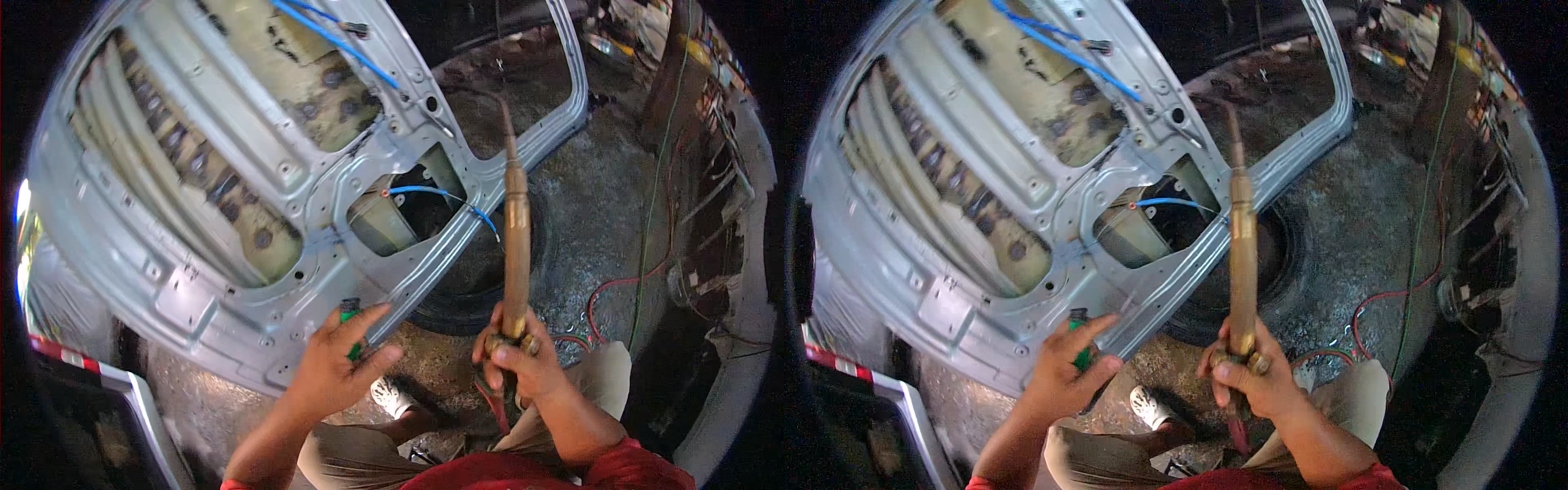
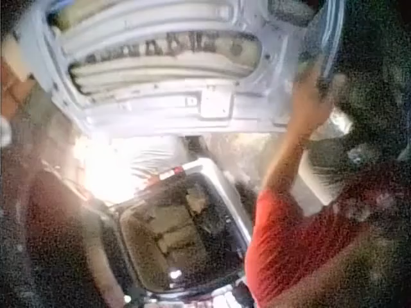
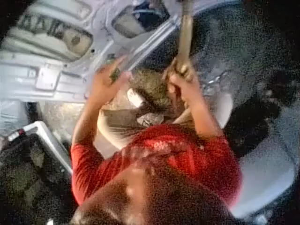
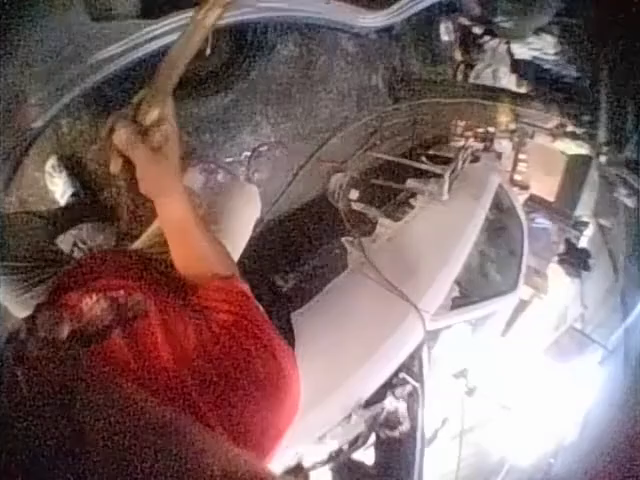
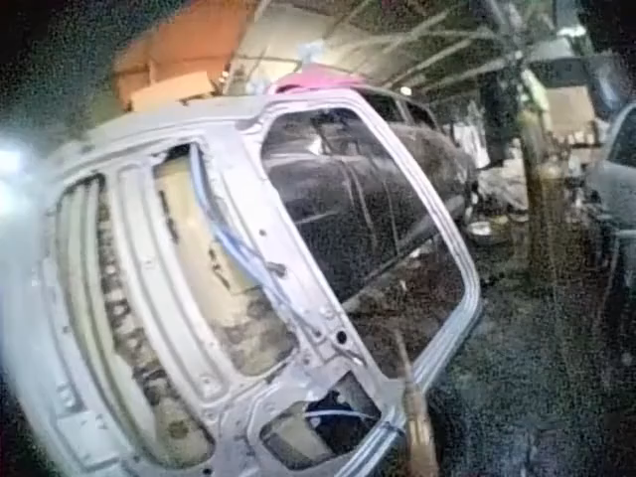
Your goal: Welding internal components of a car door using a gas torch.
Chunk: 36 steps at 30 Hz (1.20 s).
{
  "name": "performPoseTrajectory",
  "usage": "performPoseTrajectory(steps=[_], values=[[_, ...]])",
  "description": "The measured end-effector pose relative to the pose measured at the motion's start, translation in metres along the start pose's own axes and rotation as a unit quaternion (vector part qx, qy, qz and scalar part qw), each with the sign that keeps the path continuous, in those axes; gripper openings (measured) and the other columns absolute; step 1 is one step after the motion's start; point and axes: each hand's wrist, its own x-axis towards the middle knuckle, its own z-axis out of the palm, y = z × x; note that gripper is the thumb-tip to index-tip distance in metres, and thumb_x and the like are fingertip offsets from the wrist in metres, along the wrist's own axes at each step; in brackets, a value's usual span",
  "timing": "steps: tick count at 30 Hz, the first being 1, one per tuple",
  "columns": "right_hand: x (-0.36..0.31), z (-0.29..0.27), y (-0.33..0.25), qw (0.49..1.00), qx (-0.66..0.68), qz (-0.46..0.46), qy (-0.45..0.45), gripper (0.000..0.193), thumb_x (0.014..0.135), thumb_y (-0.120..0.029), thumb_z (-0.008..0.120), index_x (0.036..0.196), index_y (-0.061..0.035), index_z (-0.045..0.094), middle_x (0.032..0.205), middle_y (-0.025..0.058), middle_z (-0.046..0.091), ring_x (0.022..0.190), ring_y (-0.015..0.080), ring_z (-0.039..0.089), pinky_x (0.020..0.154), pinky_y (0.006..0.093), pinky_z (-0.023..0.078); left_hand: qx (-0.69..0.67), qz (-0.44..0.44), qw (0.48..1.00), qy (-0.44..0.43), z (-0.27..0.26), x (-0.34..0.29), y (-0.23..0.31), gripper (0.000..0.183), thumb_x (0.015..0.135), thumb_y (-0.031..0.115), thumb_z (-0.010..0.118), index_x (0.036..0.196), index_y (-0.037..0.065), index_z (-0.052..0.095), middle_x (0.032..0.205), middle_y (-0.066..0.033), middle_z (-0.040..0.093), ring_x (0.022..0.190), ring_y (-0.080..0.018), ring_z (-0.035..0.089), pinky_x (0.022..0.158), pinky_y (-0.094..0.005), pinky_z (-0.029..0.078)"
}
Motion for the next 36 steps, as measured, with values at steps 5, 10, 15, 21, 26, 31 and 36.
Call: performPoseTrajectory(steps=[5,10,15,21,26,31,36], values=[[0.020,0.001,-0.017,0.998,0.050,0.044,-0.022,0.048,0.093,-0.003,0.074,0.129,-0.0047,0.043,0.092,0.0168,0.065,0.059,0.0176,0.066,0.060,0.0296,0.055,-0.116,-0.019,0.993,0.015,0.018,0.031,-0.023,0.038,0.103,0.023,0.063,0.138,0.009,0.066,0.101,-0.0115,0.065,0.087,-0.0212,0.059,0.080,-0.0368,0.048],[-0.001,-0.007,0.018,0.998,0.063,-0.001,-0.006,0.048,0.092,-0.003,0.074,0.128,-0.0049,0.043,0.093,0.0204,0.068,0.064,0.0190,0.068,0.056,0.0329,0.057,-0.135,-0.055,0.989,0.031,0.030,0.038,-0.019,0.046,0.107,0.009,0.052,0.153,0.007,0.050,0.108,-0.0112,0.066,0.085,-0.0157,0.059,0.077,-0.0303,0.050],[-0.007,0.025,0.028,0.988,-0.027,0.068,-0.134,0.047,0.097,-0.003,0.070,0.136,-0.0051,0.042,0.097,0.0153,0.070,0.065,0.0140,0.065,0.060,0.0284,0.053,-0.285,-0.028,0.943,0.171,0.010,0.042,-0.013,0.051,0.105,0.005,0.053,0.155,0.013,0.046,0.116,-0.0068,0.066,0.083,-0.0093,0.060,0.076,-0.0291,0.052],[-0.017,0.070,0.064,0.973,-0.084,0.098,-0.189,0.053,0.099,-0.006,0.072,0.142,-0.0072,0.042,0.085,0.0031,0.060,0.067,0.0110,0.061,0.058,0.0278,0.051,-0.366,-0.049,0.902,0.223,-0.042,0.013,-0.023,0.040,0.104,0.007,0.060,0.143,0.011,0.056,0.111,-0.0009,0.064,0.089,-0.0107,0.058,0.077,-0.0287,0.051],[-0.015,0.084,0.074,0.962,-0.091,0.078,-0.244,0.045,0.096,-0.007,0.076,0.131,-0.0063,0.048,0.090,0.0029,0.062,0.066,0.0099,0.060,0.056,0.0279,0.051,-0.536,-0.025,0.796,0.281,-0.078,0.001,-0.045,0.030,0.095,0.023,0.057,0.122,0.011,0.064,0.100,-0.0039,0.064,0.079,-0.0187,0.058,0.070,-0.0345,0.049],[-0.012,0.053,0.074,0.958,-0.077,0.087,-0.261,0.043,0.097,-0.008,0.075,0.130,-0.0065,0.048,0.099,0.0039,0.062,0.076,0.0103,0.062,0.066,0.0275,0.054,-0.602,-0.011,0.765,0.227,-0.085,0.050,0.005,0.039,0.101,0.048,0.055,0.105,0.011,0.066,0.089,-0.0020,0.062,0.077,-0.0190,0.056,0.066,-0.0345,0.047],[-0.018,0.053,0.067,0.967,-0.134,0.051,-0.212,0.046,0.097,-0.011,0.077,0.133,-0.0055,0.048,0.107,0.0044,0.060,0.085,0.0114,0.063,0.074,0.0311,0.056,-0.619,-0.039,0.753,0.220,-0.095,0.077,0.038,0.064,0.097,0.075,0.047,0.089,0.013,0.061,0.084,-0.0010,0.058,0.068,-0.0173,0.047,0.058,-0.0312,0.036]])
